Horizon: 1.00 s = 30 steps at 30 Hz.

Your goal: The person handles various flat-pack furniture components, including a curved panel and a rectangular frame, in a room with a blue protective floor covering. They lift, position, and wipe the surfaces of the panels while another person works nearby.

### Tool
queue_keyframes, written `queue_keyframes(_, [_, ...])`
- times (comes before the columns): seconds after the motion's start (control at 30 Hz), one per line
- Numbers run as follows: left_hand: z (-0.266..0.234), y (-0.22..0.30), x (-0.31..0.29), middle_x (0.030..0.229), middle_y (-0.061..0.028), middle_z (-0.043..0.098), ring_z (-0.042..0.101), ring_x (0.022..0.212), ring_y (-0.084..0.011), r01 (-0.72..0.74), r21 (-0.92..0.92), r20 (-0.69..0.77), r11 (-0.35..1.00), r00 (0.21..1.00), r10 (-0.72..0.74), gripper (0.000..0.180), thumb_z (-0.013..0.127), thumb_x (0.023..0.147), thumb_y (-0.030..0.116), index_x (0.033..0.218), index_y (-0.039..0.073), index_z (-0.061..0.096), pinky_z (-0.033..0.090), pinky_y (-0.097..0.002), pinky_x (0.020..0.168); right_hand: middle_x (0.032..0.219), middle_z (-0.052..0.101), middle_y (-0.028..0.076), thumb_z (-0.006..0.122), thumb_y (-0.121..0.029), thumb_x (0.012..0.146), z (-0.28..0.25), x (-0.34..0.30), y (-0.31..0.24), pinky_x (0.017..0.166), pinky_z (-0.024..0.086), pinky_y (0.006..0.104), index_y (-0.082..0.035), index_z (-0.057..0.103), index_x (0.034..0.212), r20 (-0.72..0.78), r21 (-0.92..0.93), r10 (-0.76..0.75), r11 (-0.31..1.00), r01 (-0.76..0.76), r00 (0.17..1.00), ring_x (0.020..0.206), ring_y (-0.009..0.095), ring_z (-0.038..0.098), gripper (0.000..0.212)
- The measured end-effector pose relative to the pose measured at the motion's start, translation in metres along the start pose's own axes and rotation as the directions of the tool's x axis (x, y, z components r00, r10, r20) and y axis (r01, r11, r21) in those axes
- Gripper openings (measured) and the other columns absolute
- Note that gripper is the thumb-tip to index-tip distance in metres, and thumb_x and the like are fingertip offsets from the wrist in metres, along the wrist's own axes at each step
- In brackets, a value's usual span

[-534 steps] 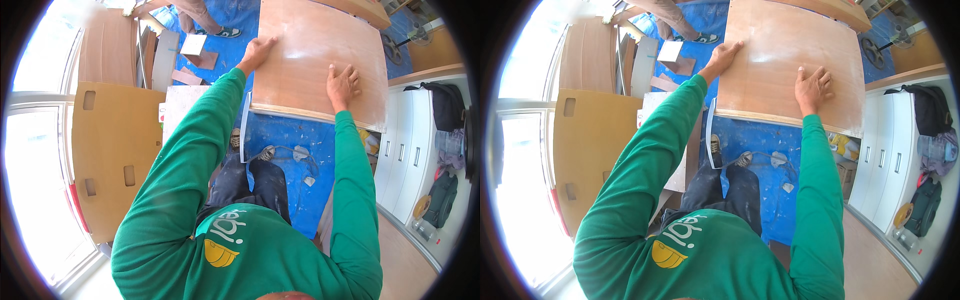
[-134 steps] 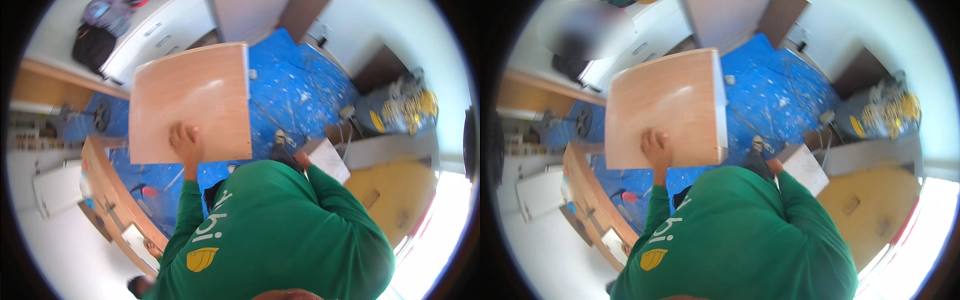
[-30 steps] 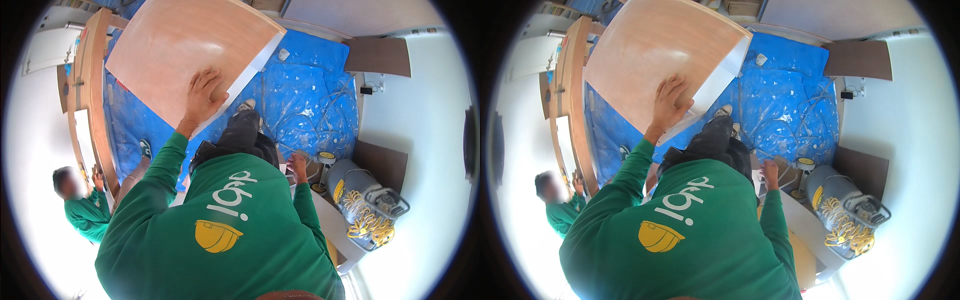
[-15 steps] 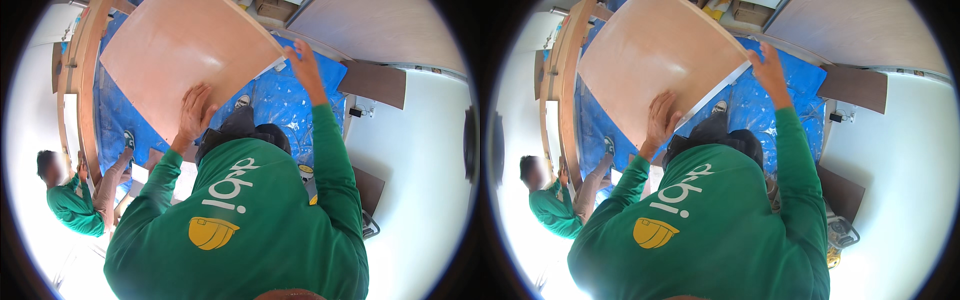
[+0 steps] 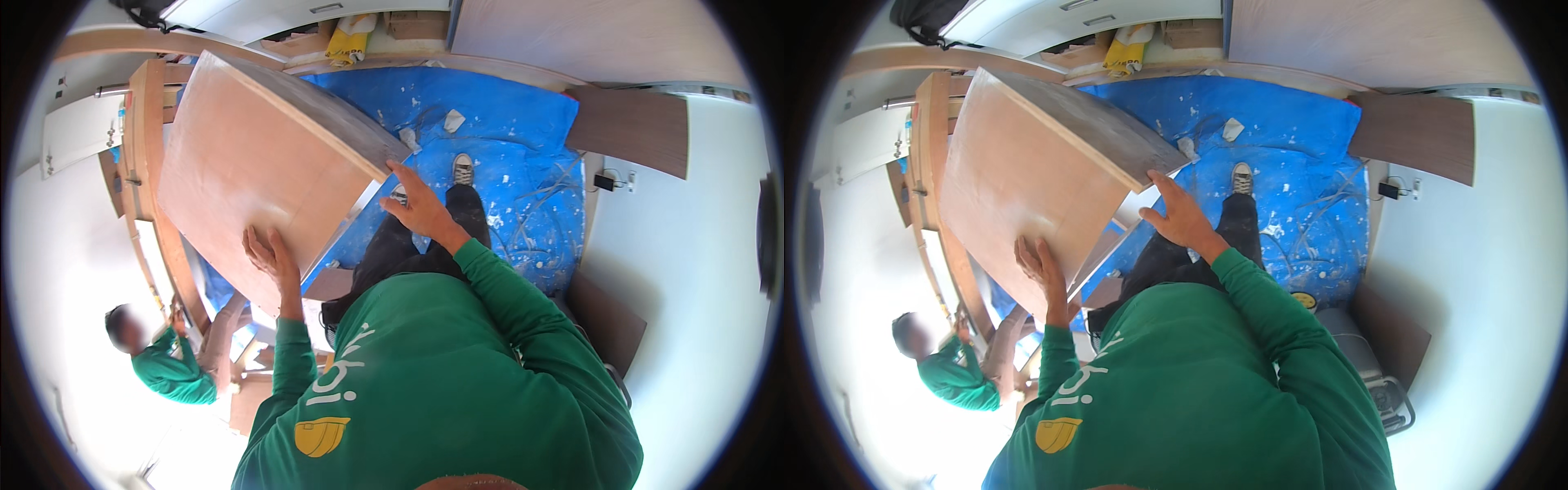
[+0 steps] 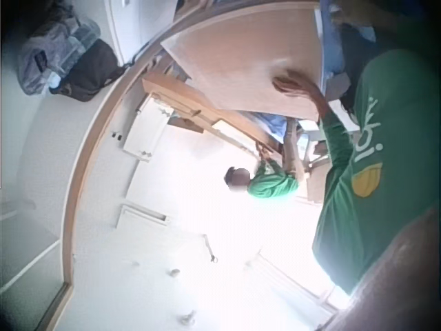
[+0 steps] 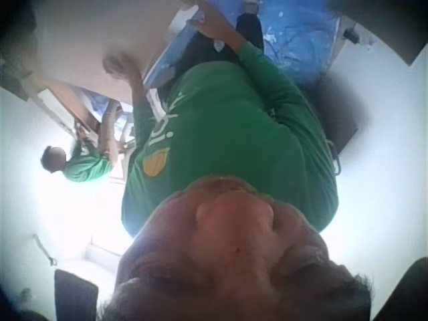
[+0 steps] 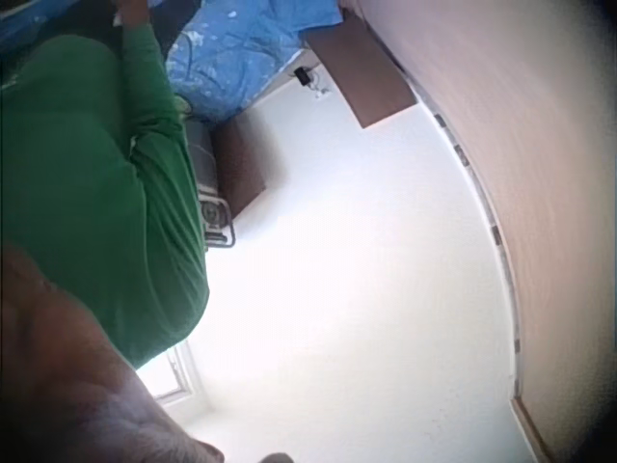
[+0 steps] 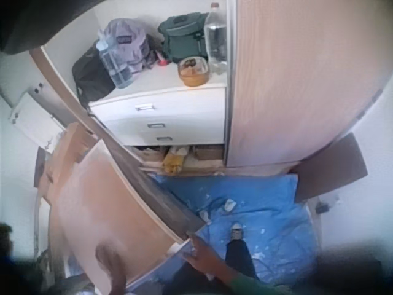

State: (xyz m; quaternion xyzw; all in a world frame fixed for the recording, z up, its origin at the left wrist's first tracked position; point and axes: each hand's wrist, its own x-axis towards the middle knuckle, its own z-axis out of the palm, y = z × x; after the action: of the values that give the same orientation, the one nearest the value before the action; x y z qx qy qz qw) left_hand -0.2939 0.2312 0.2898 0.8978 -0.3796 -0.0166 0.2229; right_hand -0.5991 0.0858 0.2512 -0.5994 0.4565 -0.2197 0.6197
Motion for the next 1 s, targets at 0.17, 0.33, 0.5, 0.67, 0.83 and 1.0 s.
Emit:
queue_keyframes(0.17, [0.027,0.041,0.016,0.16,-0.0182,0.036,0.032,0.149,-0.037,0.228,0.261,-0.108,0.938,0.972,-0.207,0.072,0.041,0.103,0.061,0.155,0.011,0.042,0.023,-0.0555,0.12,0.157,0.042,0.023,0.073,-0.034,0.092,-0.017,0.017,0.052,0.118,0.037,0.0471,-0.005,0.034,0.158,0.149,-0.201,-0.015,0.978,0.045,0.989,0.147,0.038,0.04,0.082])
queue_keyframes(0.33, [0.025,0.035,0.012,0.16,-0.0184,0.035,0.033,0.148,-0.037,0.252,0.292,-0.082,0.922,0.968,-0.239,0.075,0.037,0.104,0.062,0.157,0.009,0.039,0.025,-0.0544,0.119,0.161,0.036,0.021,0.072,-0.027,0.089,-0.03,0.01,0.003,0.118,0.033,0.0528,-0.003,0.026,0.16,0.205,-0.077,-0.158,0.981,0.177,0.966,0.15,0.037,0.035,0.087])
queue_keyframes(0.5, [0.026,0.036,0.016,0.16,-0.0197,0.036,0.034,0.146,-0.0378,0.256,0.292,-0.08,0.921,0.967,-0.244,0.077,0.036,0.103,0.063,0.156,0.007,0.039,0.027,-0.0544,0.118,0.166,0.029,0.019,0.07,-0.022,0.089,-0.025,0.025,0.061,0.119,0.033,0.0533,-0.004,0.018,0.162,0.271,-0.13,0.046,0.991,-0.011,0.961,0.152,0.035,0.034,0.091])
queue_keyframes(0.67, [0.027,0.039,0.014,0.157,-0.0208,0.037,0.036,0.144,-0.0389,0.247,0.266,-0.091,0.932,0.969,-0.231,0.077,0.036,0.103,0.063,0.155,0.006,0.04,0.028,-0.0545,0.117,0.168,0.023,0.019,0.067,-0.019,0.089,-0.028,0.045,0.084,0.114,0.041,0.0519,-0.003,0.013,0.163,0.358,-0.159,0.084,0.987,-0.029,0.93,0.149,0.038,0.037,0.093])
queue_keyframes(0.83, [0.027,0.041,0.016,0.156,-0.0206,0.038,0.037,0.143,-0.0384,0.238,0.262,-0.083,0.935,0.971,-0.224,0.075,0.036,0.104,0.061,0.155,0.005,0.04,0.029,-0.0523,0.117,0.168,0.02,0.022,0.068,-0.017,0.089,-0.028,0.052,0.077,0.116,0.041,0.0462,-0.001,0.01,0.163,0.392,-0.175,0.106,0.984,-0.039,0.914,0.148,0.042,0.037,0.095])
queue_keyframes(1.0, [0.027,0.042,0.016,0.156,-0.0212,0.037,0.037,0.143,-0.0389,0.234,0.255,-0.076,0.938,0.972,-0.222,0.074,0.037,0.105,0.059,0.156,0.005,0.039,0.029,-0.0515,0.118,0.169,0.019,0.022,0.064,-0.015,0.088,-0.044,0.029,0.015,0.111,0.045,0.0516,-0.001,0.011,0.163,0.406,-0.108,0.012,0.994,0.035,0.914,0.148,0.043,0.037,0.093])
